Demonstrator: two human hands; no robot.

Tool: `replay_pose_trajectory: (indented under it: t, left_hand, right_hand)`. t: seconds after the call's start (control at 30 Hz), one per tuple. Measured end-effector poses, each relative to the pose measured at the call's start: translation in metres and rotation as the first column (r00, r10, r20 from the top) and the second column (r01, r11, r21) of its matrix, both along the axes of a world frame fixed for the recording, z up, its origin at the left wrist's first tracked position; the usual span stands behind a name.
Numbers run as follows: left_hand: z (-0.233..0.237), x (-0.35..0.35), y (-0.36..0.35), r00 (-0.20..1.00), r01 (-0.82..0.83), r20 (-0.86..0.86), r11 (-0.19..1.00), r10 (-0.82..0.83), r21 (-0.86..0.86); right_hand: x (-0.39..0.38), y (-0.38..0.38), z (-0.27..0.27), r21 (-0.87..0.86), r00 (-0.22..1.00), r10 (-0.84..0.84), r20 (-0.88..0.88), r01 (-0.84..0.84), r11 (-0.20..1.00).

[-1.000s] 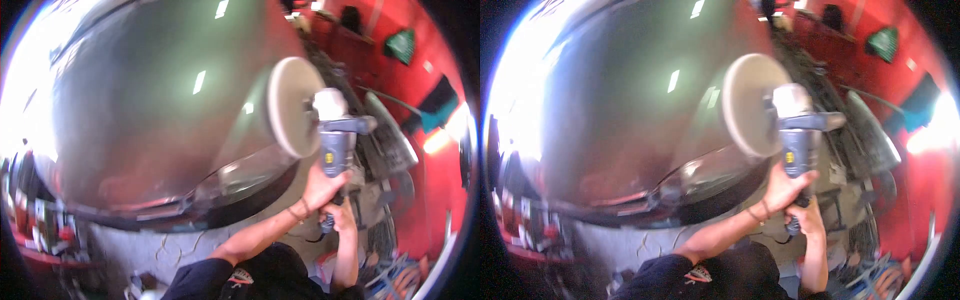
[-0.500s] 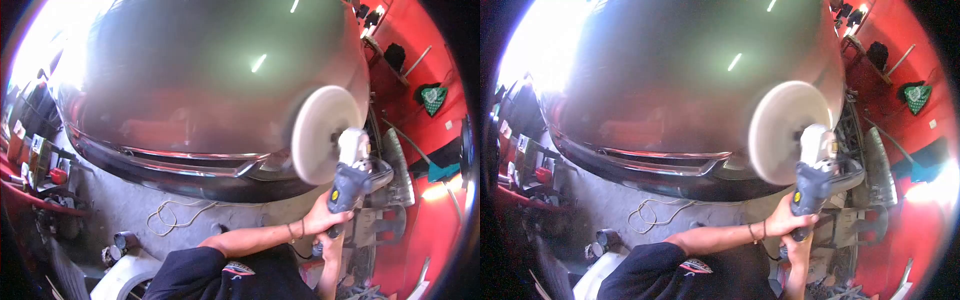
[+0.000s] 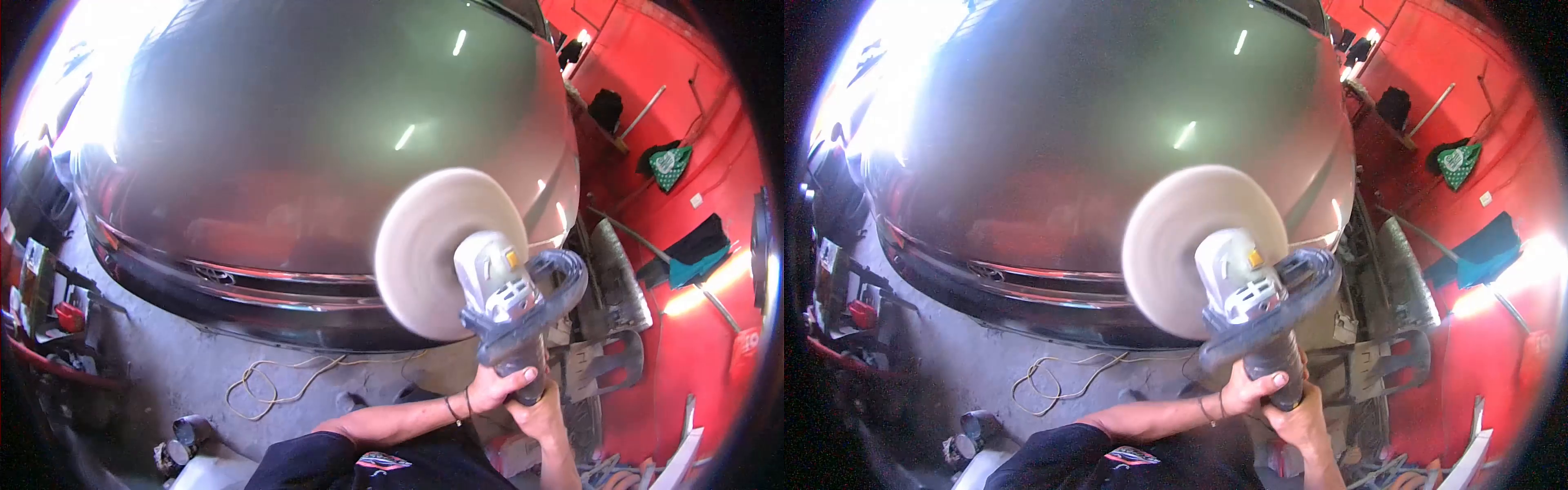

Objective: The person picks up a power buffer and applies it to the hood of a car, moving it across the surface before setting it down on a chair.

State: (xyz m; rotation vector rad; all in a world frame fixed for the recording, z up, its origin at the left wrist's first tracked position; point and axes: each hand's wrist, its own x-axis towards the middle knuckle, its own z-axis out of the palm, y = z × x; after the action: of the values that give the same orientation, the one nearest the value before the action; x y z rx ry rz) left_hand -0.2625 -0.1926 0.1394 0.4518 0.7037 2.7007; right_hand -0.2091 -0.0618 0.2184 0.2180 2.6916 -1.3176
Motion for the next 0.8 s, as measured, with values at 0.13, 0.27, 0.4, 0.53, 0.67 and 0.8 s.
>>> replay_pose_trajectory:
  t: [0.13, 0.27, 0.4, 0.53, 0.67, 0.8]
  left_hand:
    - [0.032, -0.042, 0.000, 0.983, -0.151, -0.089, 0.979, 0.163, 0.135]
    - [0.075, -0.090, 0.000, 0.970, -0.192, -0.102, 0.949, 0.223, 0.249]
    - [0.118, -0.140, -0.002, 0.966, -0.183, -0.132, 0.951, 0.221, 0.249]
    - [0.163, -0.180, 0.004, 0.968, -0.225, -0.045, 0.928, 0.249, 0.296]
    - [0.197, -0.234, 0.009, 0.958, -0.243, -0.046, 0.887, 0.283, 0.393]
    - [0.231, -0.299, 0.001, 0.959, -0.267, -0.001, 0.900, 0.285, 0.343]
  right_hand:
    - [-0.029, -0.021, 0.048, 0.181, 0.999, -0.030, -0.036, 0.036, 0.983]
    - [-0.073, -0.032, 0.088, 0.234, 0.978, 0.056, -0.203, -0.007, 0.972]
    - [-0.124, -0.031, 0.130, 0.251, 0.976, 0.091, -0.197, -0.040, 0.967]
    - [-0.169, -0.027, 0.175, 0.276, 0.987, 0.111, -0.113, -0.076, 0.958]
    - [-0.216, -0.031, 0.211, 0.302, 0.983, 0.128, -0.129, -0.084, 0.950]
    - [-0.268, -0.045, 0.240, 0.338, 0.980, 0.108, -0.166, -0.047, 0.940]
